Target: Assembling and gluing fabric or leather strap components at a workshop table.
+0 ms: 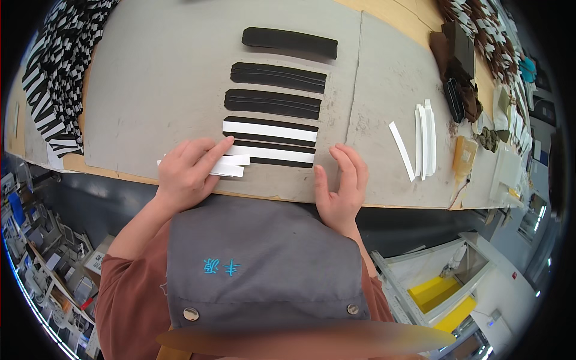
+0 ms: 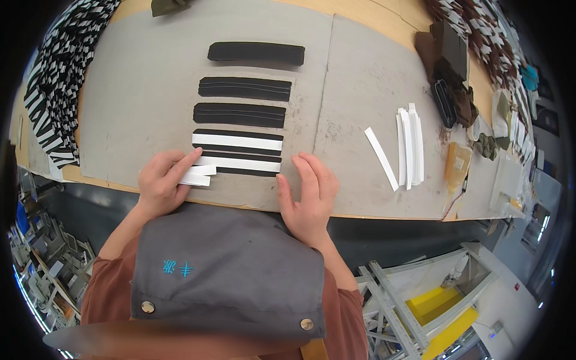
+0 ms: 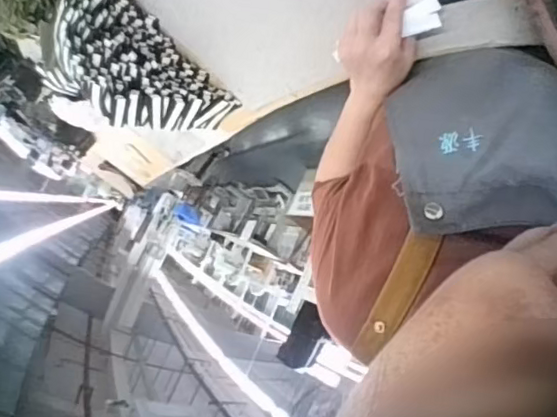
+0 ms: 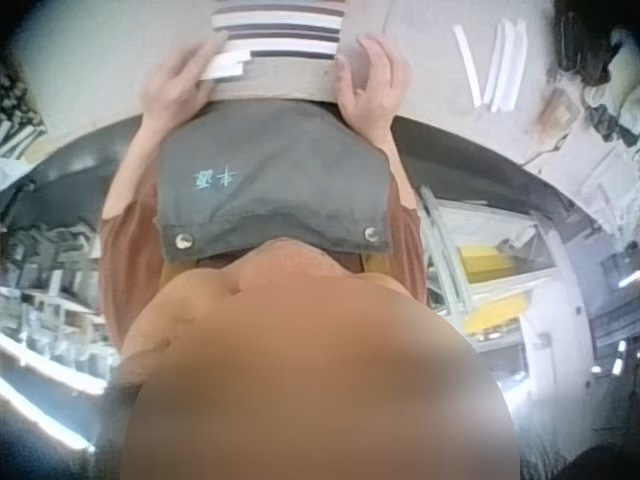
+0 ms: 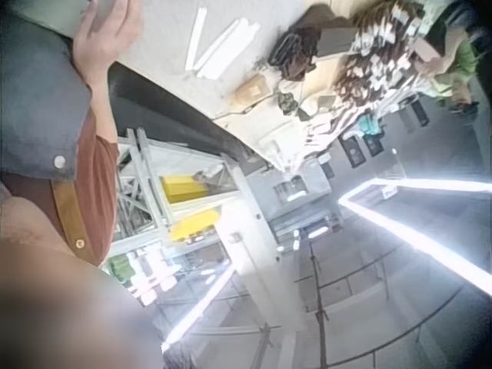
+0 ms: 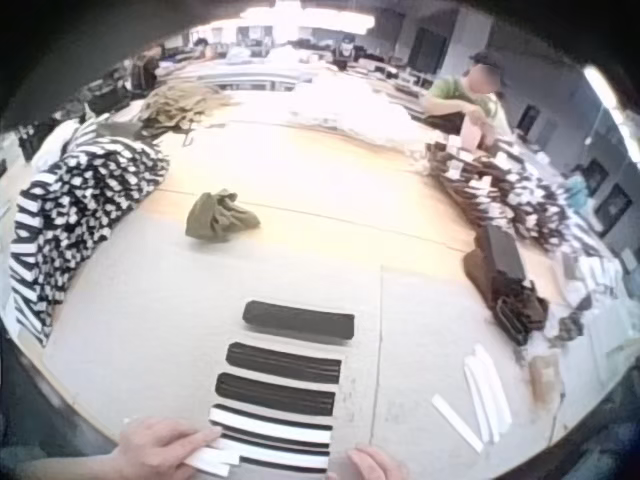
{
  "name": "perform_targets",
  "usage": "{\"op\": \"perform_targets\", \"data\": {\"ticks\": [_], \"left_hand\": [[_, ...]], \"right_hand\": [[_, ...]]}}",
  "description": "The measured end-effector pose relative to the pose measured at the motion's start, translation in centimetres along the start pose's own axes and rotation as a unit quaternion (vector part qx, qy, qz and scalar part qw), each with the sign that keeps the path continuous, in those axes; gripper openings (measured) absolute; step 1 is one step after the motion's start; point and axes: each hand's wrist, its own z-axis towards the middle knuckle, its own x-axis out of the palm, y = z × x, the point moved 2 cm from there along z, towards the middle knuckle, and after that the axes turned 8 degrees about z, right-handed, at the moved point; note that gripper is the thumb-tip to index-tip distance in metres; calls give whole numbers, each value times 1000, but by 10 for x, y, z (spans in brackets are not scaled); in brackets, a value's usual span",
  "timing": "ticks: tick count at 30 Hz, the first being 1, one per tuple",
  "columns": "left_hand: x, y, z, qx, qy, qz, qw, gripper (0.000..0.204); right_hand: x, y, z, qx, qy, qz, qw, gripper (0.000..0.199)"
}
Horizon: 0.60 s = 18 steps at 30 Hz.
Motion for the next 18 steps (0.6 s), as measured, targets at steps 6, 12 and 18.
{"op": "perform_targets", "data": {"ticks": [6,12,18], "left_hand": [[2,-2,1,-13,15,-13,1000,70],[0,-6,0,-37,27,-28,999,69],[-3,-10,2,-33,22,-36,999,64]], "right_hand": [[-8,-15,-6,1,6,75,997,39],[-29,-47,-22,146,-180,506,831,65],[-50,-40,-43,133,-166,494,843,53]]}}
